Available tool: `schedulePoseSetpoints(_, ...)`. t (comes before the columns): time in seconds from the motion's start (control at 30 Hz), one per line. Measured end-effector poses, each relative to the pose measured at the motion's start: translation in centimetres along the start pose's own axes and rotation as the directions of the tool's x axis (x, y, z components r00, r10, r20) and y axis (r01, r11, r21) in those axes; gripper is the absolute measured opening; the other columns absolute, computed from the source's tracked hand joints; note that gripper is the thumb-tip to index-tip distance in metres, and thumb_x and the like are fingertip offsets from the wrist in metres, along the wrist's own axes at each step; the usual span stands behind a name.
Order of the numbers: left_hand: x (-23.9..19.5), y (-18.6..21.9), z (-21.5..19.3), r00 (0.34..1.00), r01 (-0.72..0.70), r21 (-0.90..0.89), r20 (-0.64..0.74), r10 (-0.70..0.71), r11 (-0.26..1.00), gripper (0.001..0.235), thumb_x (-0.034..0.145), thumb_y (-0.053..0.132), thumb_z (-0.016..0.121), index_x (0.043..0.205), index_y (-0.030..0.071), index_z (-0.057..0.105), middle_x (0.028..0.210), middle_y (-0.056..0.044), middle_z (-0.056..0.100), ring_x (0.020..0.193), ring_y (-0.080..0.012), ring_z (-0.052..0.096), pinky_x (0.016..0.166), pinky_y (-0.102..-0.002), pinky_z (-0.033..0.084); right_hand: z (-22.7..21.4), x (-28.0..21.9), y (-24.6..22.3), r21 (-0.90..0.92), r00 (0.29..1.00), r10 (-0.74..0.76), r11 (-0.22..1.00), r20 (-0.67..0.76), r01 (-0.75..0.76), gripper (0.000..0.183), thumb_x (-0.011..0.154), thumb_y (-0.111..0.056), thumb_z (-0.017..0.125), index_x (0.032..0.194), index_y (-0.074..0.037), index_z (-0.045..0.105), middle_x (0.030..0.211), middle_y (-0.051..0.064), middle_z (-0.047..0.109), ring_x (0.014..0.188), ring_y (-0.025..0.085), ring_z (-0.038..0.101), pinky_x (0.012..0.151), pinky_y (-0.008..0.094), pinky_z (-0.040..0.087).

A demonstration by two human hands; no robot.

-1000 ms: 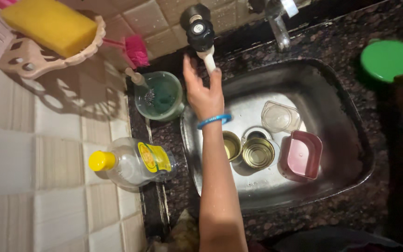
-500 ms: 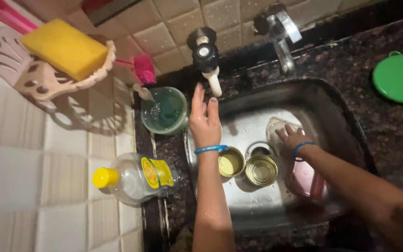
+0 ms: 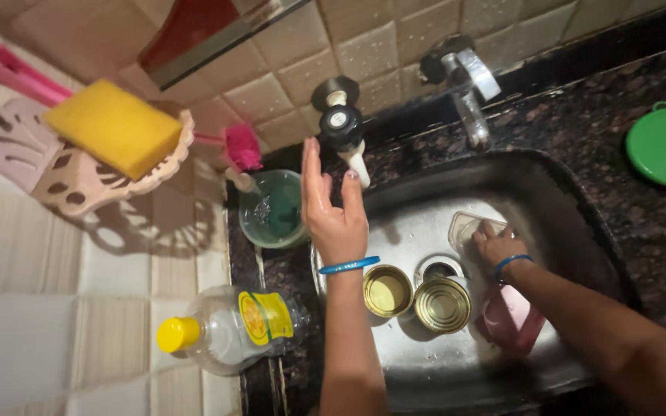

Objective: The person scrubs a clear plastic container, a green lid, a white lid, and two metal cans using a green sponge in a kitchen sink. They then rinse the items under running water from the faucet and place them in the sink.

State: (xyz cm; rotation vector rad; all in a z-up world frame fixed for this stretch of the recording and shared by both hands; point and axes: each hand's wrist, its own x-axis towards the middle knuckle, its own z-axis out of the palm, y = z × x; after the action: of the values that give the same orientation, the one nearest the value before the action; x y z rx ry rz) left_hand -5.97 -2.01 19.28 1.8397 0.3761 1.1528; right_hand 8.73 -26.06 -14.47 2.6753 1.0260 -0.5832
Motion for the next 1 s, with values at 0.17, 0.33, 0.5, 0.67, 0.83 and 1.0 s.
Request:
schedulePoseSetpoints(0.17,2.4,1.2,0.6,0.966,-0.245,0.220,0.141,0.218,0.944,0.063,0.097,0.009,0.070,0.155,0.004,0.045,0.160,-0.022,0.047,0.150,-0.0402,0.047,0.127,-0.046,0.037,-2.0,-1.2,0.3,0.115,0.999,0.004,0.993,0.034,-0.008,0.043,0.098,-0.023,0.051,0.141,-0.024,0.049,0.150,0.012,0.047,0.117,0.042,0.065,0.095,0.049,0.057)
schedulePoseSetpoints(0.33,3.4,0.2,1.0,0.957,-0.281,0.405,0.184,0.223,0.870,0.058,0.096,0.010,0.073,0.151,0.011,0.052,0.158,-0.021,0.048,0.140,-0.0424,0.051,0.120,-0.048,0.041,-7.9,-4.5,-0.1,0.170,0.990,0.005,0.985,-0.141,0.020,0.032,0.105,-0.028,0.040,0.125,-0.020,0.063,0.114,0.010,0.074,0.097,0.034,0.074,0.081,0.048,0.061)
schedulePoseSetpoints(0.5,4.1,-0.4,1.3,0.964,-0.245,0.392,0.195,0.180,0.887,0.055,0.097,0.006,0.071,0.149,0.009,0.054,0.157,-0.022,0.045,0.138,-0.0434,0.052,0.115,-0.048,0.044,-13.4,-5.5,-1.6,0.628,0.954,0.108,0.773,-0.281,0.097,0.030,0.105,-0.033,0.051,0.122,-0.015,0.069,0.103,0.012,0.079,0.091,0.030,0.078,0.079,0.044,0.060)
schedulePoseSetpoints(0.67,4.3,-0.3,1.5,0.970,-0.220,0.440,0.191,0.148,0.871,0.056,0.093,0.005,0.073,0.146,0.009,0.055,0.146,-0.020,0.053,0.128,-0.0397,0.057,0.107,-0.049,0.047,-17.2,-5.0,-3.8,0.984,0.998,-0.066,-0.178,0.012,-0.024,0.032,0.102,-0.022,0.052,0.127,-0.008,0.066,0.107,0.010,0.078,0.088,0.022,0.075,0.071,0.034,0.057)
schedulePoseSetpoints(0.83,4.5,-0.3,1.5,0.953,-0.299,0.500,0.194,0.231,0.813,0.056,0.092,0.007,0.075,0.144,0.008,0.056,0.141,-0.019,0.053,0.127,-0.0420,0.055,0.107,-0.050,0.046,-20.4,-5.6,-7.0,0.941,0.981,-0.191,-0.324,0.032,-0.094,0.033,0.103,-0.024,0.049,0.129,-0.010,0.064,0.110,0.013,0.077,0.089,0.025,0.076,0.072,0.034,0.059)
schedulePoseSetpoints(1.0,4.3,-0.3,1.8,0.953,-0.304,0.544,0.174,0.249,0.782,0.055,0.092,0.011,0.076,0.143,0.008,0.055,0.137,-0.020,0.051,0.124,-0.0438,0.053,0.105,-0.051,0.046,-20.8,-5.0,-8.8,0.907,0.971,-0.235,-0.399,0.037,-0.131,0.029,0.103,-0.025,0.051,0.125,-0.011,0.065,0.109,0.013,0.077,0.089,0.026,0.077,0.072,0.034,0.060)
